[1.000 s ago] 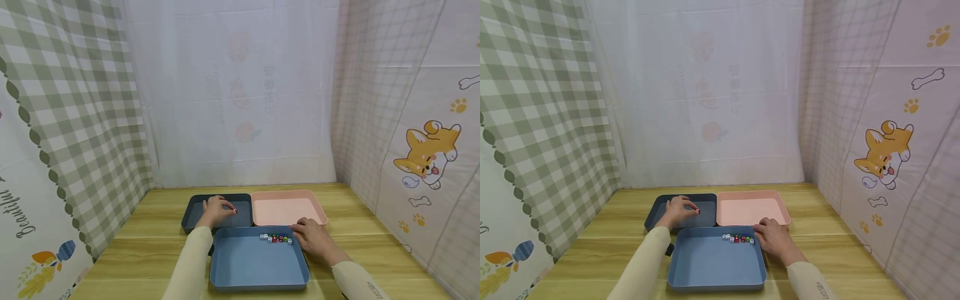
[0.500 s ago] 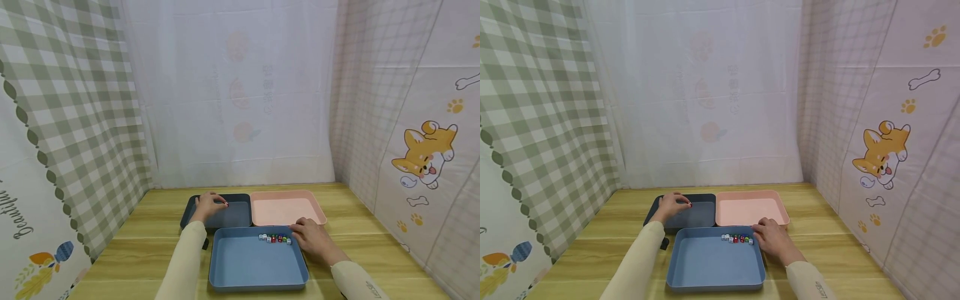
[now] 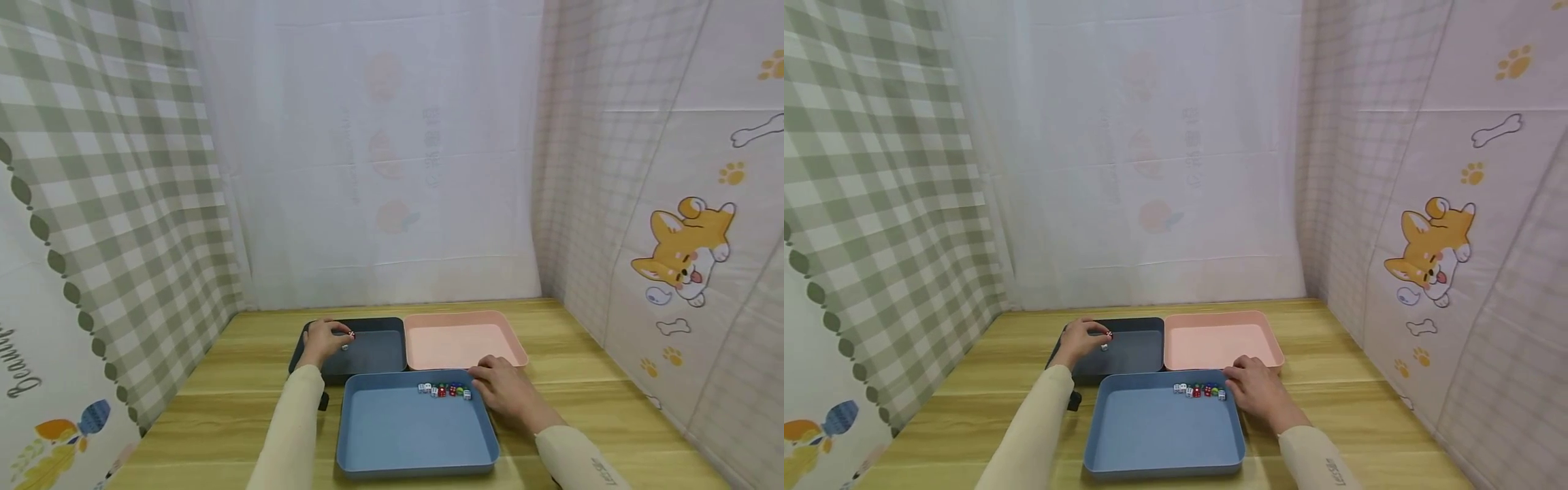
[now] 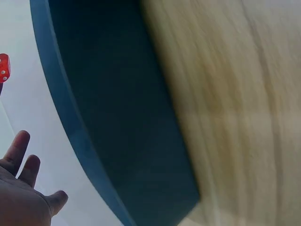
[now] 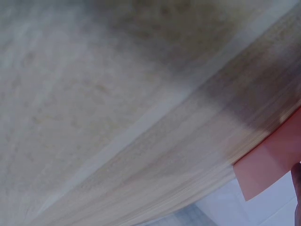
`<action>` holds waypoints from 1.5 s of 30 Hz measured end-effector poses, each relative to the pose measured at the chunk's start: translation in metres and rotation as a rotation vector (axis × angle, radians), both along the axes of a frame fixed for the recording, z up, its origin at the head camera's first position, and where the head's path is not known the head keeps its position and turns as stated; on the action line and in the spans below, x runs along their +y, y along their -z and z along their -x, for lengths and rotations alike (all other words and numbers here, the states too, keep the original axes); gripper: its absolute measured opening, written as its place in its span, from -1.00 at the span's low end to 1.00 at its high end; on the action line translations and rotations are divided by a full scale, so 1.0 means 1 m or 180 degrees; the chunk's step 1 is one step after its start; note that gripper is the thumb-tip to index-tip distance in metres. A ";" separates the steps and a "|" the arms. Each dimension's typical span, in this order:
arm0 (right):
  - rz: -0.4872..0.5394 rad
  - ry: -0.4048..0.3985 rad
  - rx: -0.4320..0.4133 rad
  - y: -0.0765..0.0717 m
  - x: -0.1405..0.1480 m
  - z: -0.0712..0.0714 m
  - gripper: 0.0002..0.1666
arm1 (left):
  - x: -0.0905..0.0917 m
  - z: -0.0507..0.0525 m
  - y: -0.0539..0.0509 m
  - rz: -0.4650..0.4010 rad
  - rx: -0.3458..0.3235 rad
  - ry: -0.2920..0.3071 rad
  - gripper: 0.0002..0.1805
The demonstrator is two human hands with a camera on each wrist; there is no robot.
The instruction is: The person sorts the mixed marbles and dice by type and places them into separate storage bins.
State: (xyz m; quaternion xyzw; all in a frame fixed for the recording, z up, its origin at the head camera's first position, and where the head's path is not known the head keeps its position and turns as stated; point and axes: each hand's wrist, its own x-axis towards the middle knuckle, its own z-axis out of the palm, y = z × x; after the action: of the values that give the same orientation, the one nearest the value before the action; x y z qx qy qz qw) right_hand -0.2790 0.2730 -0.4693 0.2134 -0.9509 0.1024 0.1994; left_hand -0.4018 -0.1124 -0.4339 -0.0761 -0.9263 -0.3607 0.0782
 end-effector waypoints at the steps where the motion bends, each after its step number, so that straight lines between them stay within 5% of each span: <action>1: 0.0002 -0.0003 -0.0001 0.000 -0.001 0.000 -0.72 | -0.003 0.000 0.001 -0.0011 0.0024 -0.0011 -0.82; 12: -0.0020 0.0069 -0.0121 -0.002 -0.003 0.000 -0.71 | -0.023 -0.004 0.020 -0.0234 0.0180 -0.0303 -0.85; 17: -0.0018 0.0086 -0.0139 -0.001 -0.003 0.000 -0.70 | -0.020 -0.005 0.022 -0.0241 0.0365 -0.0252 -0.88; 30: -0.0029 0.0138 -0.0173 0.001 -0.002 0.002 -0.70 | -0.015 -0.001 0.030 -0.0094 -0.0108 -0.0291 -0.87; 45: -0.0039 0.0177 -0.0250 -0.003 -0.003 -0.001 -0.68 | -0.006 0.004 0.037 0.0049 -0.0119 -0.0302 -0.91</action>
State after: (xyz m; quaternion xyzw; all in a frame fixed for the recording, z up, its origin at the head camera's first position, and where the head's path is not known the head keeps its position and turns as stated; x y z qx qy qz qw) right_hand -0.2784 0.2704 -0.4668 0.1840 -0.9642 0.0993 0.1633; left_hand -0.4054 -0.1182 -0.4704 -0.0259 -0.9329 -0.3508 0.0773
